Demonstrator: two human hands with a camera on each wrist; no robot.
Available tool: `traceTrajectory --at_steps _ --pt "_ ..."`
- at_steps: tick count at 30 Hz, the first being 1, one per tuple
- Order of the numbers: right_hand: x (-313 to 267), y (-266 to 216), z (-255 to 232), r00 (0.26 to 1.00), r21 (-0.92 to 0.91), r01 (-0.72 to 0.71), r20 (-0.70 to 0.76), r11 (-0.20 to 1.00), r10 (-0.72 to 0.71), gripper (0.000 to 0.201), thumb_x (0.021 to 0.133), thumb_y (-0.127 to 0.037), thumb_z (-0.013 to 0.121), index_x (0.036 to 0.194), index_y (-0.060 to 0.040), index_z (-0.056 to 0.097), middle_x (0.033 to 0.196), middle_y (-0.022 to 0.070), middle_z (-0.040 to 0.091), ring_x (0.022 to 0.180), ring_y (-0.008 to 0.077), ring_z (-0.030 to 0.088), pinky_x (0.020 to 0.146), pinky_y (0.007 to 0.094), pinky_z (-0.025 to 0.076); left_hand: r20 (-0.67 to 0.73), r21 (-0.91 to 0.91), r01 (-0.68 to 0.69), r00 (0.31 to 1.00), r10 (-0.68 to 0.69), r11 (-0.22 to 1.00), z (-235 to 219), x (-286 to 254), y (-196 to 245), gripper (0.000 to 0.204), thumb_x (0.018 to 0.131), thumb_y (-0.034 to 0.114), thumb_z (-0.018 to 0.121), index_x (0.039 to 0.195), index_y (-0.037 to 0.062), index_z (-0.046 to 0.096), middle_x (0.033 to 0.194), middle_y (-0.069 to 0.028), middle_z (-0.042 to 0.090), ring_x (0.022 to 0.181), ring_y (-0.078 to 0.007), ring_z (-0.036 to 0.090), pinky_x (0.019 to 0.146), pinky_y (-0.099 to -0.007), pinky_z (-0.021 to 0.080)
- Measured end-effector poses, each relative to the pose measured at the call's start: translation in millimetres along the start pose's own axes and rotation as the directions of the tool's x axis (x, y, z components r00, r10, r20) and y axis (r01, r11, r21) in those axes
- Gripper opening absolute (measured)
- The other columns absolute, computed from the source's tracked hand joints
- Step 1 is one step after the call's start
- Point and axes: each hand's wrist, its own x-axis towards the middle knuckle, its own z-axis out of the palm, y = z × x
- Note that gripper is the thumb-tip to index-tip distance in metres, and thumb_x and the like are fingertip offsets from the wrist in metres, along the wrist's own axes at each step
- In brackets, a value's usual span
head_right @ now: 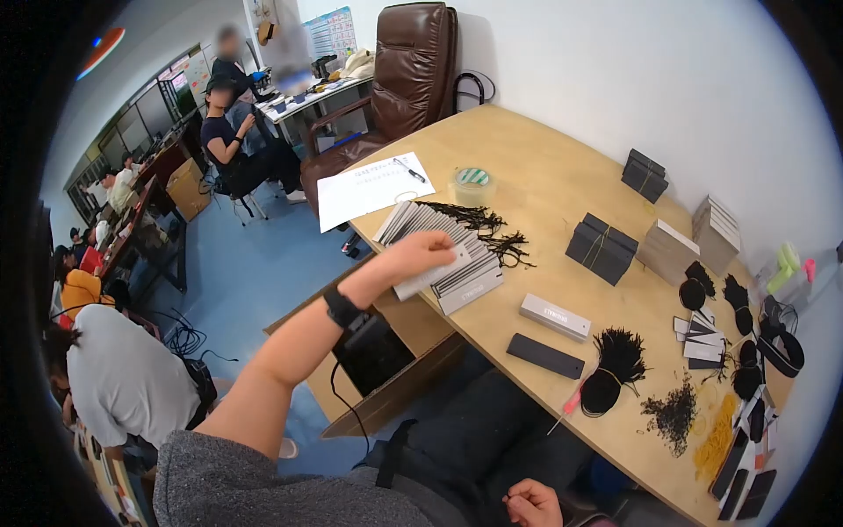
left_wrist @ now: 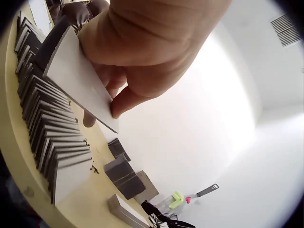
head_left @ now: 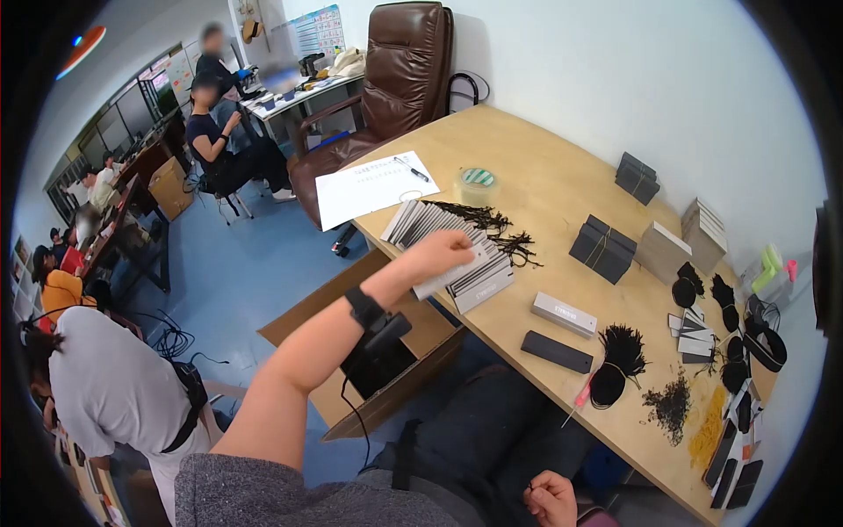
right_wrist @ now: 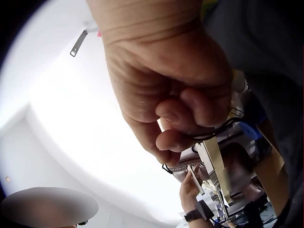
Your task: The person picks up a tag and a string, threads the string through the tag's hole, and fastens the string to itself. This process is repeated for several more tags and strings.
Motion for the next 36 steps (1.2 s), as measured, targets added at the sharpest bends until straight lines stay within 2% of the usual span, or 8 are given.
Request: traceTrajectory --at_steps 6,13,18,20,24,26,31,36 --pt "9.0 0.2 3.2 0.998 -0.019 0.012 0.063 1.000 -0.011 0.023 0.090 -0.025 0.070 0.092 -0.0041 0.060 0.066 -0.0011 0.053 0.051 0.0034 0.040 0.048 0.0176 0.026 0.041 -0.184 -0.028 0.999 0.036 0.982 40.6 -4.5 -7.8 0.017 0.091 0.012 0.065 0.105 0.0026 0.063 0.145 -0.0184 0.048 0.114 -0.0140 0.054 0.095 -0.0257 0.044" --pt "5.4 -18.9 10.0 0.998 -0.054 -0.030 0.054 0.998 0.033 0.016 0.090 -0.019 0.068 0.089 -0.0042 0.060 0.072 -0.0002 0.056 0.053 0.0034 0.039 0.049 0.0189 0.027 -0.078 -0.182 -0.028 0.997 0.014 0.983 16.6 -8.9 10.4 0.026 0.092 0.020 0.064 0.111 0.0019 0.063 0.097 -0.0031 0.066 0.086 -0.0103 0.057 0.075 -0.0264 0.047" --pt "29.2 -76.1 40.5 0.863 -0.636 0.470 0.187 0.612 -0.469 0.011 0.089 -0.010 0.066 0.087 -0.0003 0.062 0.102 0.0086 0.060 0.096 0.0190 0.054 0.083 0.0292 0.042 0.216 -0.652 0.038 0.967 0.138 0.758 51.4 -47.9 3.5 0.027 0.096 0.016 0.060 0.119 0.0030 0.061 0.109 -0.0017 0.064 0.098 -0.0076 0.055 0.087 -0.0252 0.045" --pt "52.2 -87.7 41.4 0.616 -0.679 0.678 0.314 0.283 -0.722 0.010 0.094 -0.012 0.062 0.092 -0.0020 0.060 0.099 0.0073 0.061 0.079 0.0134 0.056 0.069 0.0244 0.044 0.209 -0.745 0.017 0.955 0.210 0.666 67.6 -71.2 14.1 0.029 0.097 0.014 0.056 0.124 0.0027 0.060 0.114 -0.0016 0.063 0.102 -0.0071 0.054 0.091 -0.0254 0.044" --pt "83.5 -93.3 75.4 0.625 -0.584 0.710 0.265 0.394 -0.734 0.022 0.098 -0.020 0.052 0.086 -0.0010 0.052 0.145 0.0237 0.035 0.126 0.0319 0.048 0.108 0.0452 0.034 0.252 -0.708 -0.019 0.927 0.277 0.706 89.6 -101.0 20.6 0.030 0.099 0.017 0.056 0.126 0.0035 0.057 0.131 -0.0052 0.056 0.112 -0.0088 0.052 0.098 -0.0259 0.040" --pt "101.9 -97.7 104.9 0.593 -0.380 0.789 0.268 0.483 -0.759 0.018 0.100 -0.016 0.051 0.096 0.0016 0.049 0.105 0.0221 0.063 0.078 0.0247 0.070 0.079 0.0333 0.052 0.291 -0.696 -0.013 0.909 0.298 0.718 94.9 -102.5 20.1 0.020 0.099 0.018 0.057 0.114 0.0041 0.058 0.138 -0.0079 0.052 0.114 -0.0098 0.050 0.098 -0.0283 0.040" --pt "125.1 -99.4 91.5 0.846 -0.165 0.508 -0.087 0.845 -0.526 0.013 0.103 -0.020 0.049 0.100 -0.0071 0.049 0.072 -0.0002 0.053 0.050 0.0038 0.039 0.043 0.0181 0.035 0.243 -0.683 -0.050 0.925 0.292 0.728 87.0 -102.2 23.9 0.018 0.098 0.015 0.058 0.111 0.0033 0.059 0.125 -0.0055 0.056 0.102 -0.0082 0.053 0.089 -0.0263 0.044" --pt "103.4 -139.6 -16.7 0.524 -0.194 0.663 -0.571 0.723 -0.633 0.015 0.100 -0.022 0.057 0.111 -0.0120 0.053 0.069 -0.0068 0.041 0.049 -0.0024 0.030 0.038 0.0154 0.020 0.134 -0.639 -0.080 0.968 0.213 0.765 62.9 -101.2 15.2 0.019 0.096 0.014 0.061 0.111 0.0034 0.061 0.096 0.0023 0.061 0.079 -0.0024 0.050 0.073 -0.0211 0.044"
